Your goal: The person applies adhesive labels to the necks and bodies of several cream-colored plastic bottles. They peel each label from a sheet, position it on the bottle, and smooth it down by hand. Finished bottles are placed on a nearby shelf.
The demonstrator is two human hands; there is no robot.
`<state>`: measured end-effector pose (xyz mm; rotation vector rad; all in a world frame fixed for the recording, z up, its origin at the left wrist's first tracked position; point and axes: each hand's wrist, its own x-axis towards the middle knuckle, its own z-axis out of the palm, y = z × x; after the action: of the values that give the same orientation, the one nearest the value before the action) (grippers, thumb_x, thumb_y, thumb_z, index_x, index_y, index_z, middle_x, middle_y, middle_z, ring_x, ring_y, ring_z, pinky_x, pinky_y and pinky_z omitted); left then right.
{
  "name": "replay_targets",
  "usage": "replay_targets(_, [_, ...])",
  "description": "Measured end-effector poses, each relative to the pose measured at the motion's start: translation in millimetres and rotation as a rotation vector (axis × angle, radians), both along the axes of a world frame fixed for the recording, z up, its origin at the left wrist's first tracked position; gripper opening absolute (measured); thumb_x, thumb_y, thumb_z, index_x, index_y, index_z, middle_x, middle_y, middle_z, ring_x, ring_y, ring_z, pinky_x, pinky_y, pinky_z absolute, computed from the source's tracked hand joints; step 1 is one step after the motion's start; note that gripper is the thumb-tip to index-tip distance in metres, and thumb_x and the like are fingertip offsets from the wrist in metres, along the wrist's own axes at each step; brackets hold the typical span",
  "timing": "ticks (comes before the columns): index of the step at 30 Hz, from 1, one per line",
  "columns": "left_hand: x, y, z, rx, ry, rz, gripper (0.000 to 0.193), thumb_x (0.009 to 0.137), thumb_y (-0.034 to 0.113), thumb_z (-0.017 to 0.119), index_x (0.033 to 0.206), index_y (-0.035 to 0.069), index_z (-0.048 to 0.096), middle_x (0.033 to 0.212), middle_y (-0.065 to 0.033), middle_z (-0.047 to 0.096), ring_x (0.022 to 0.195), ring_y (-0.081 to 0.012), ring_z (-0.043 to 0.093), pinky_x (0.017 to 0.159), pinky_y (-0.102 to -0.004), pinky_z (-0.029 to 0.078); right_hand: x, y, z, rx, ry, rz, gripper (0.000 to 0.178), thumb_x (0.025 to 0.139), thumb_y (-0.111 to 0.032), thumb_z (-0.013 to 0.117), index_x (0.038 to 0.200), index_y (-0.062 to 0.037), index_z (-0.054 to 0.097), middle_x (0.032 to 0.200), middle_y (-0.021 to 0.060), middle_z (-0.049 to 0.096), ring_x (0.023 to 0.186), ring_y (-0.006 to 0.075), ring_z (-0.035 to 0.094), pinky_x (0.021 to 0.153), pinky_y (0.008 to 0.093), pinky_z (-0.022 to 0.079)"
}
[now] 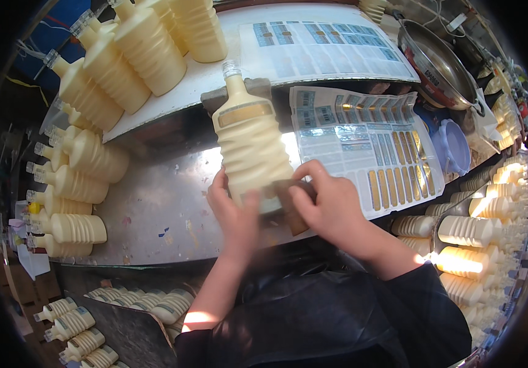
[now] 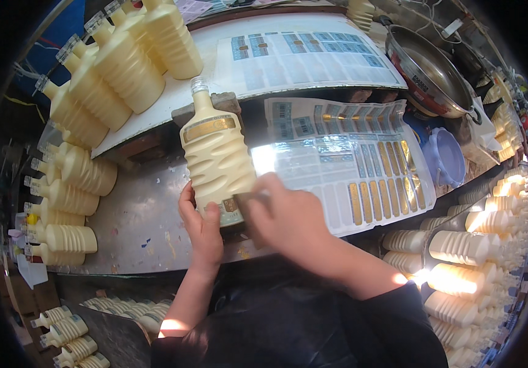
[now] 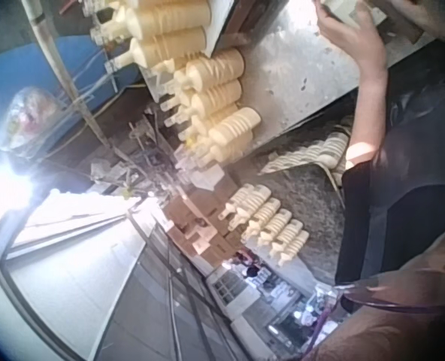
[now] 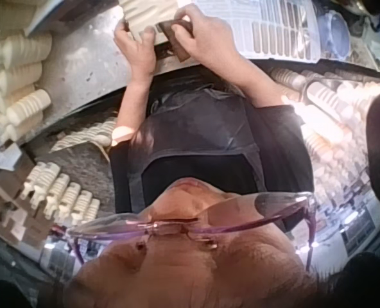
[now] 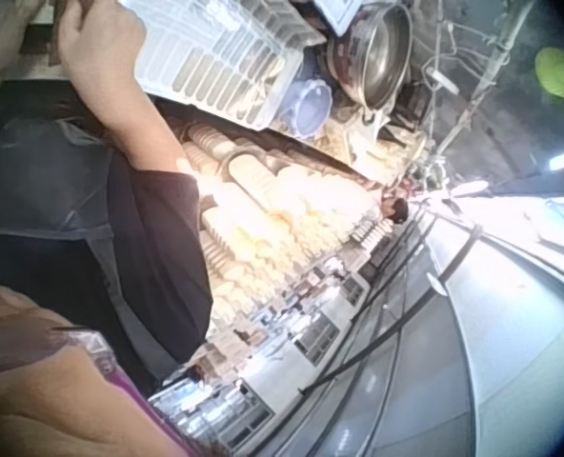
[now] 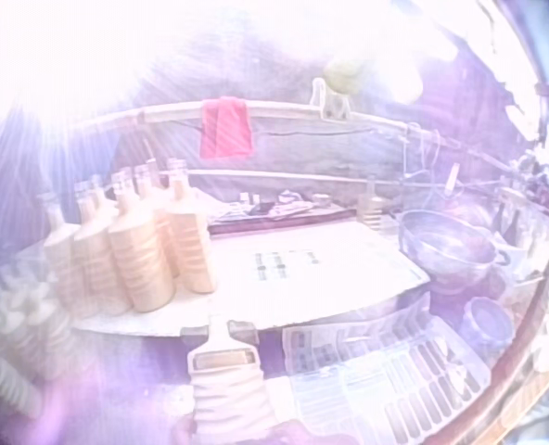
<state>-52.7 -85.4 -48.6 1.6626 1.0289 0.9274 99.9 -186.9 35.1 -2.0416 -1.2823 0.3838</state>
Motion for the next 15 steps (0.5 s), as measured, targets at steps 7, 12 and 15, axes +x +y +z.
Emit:
replay_targets(7, [-6, 3, -18, -0.012, -0.165, -0.044, 0.064, 0.107, 0.039, 0.048, 0.152, -0.005, 0.034, 0.15, -0.0196, 0.043, 0.138, -0.0279, 0.043, 0.117, -0.04, 0.033, -6, -10, 12, 0.016, 0.264, 0.002, 0.023, 0.097, -0.024, 0.065, 0.114, -0.0109, 0.057, 0.066, 0.0169, 0.066, 0.064, 0.0408, 0.067, 0.06, 0.0488, 0.052])
replay_targets(12, [1, -1, 4, 0.064, 0.085, 0.024, 0.064, 0.096, 0.033, 0.059, 0.144, -0.007, 0.044, 0.135, -0.022, 0.049, 0.127, -0.0357, 0.045, 0.113, -0.0475, 0.033, -14, -4, -7, 0.044, 0.111, 0.085, 0.022, 0.096, -0.024, 0.066, 0.113, -0.0116, 0.059, 0.067, 0.016, 0.065, 0.061, 0.0387, 0.065, 0.058, 0.0478, 0.05])
replay_targets(15, [-2, -2, 0, 0.105, 0.175, 0.023, 0.068, 0.096, 0.036, 0.059, 0.144, -0.009, 0.043, 0.132, -0.0231, 0.05, 0.125, -0.0371, 0.044, 0.112, -0.0489, 0.032, 6, -12, -19, 0.055, 0.187, -0.039, 0.018, 0.095, -0.018, 0.067, 0.108, -0.0087, 0.06, 0.057, 0.0105, 0.058, 0.047, 0.0264, 0.056, 0.049, 0.038, 0.041])
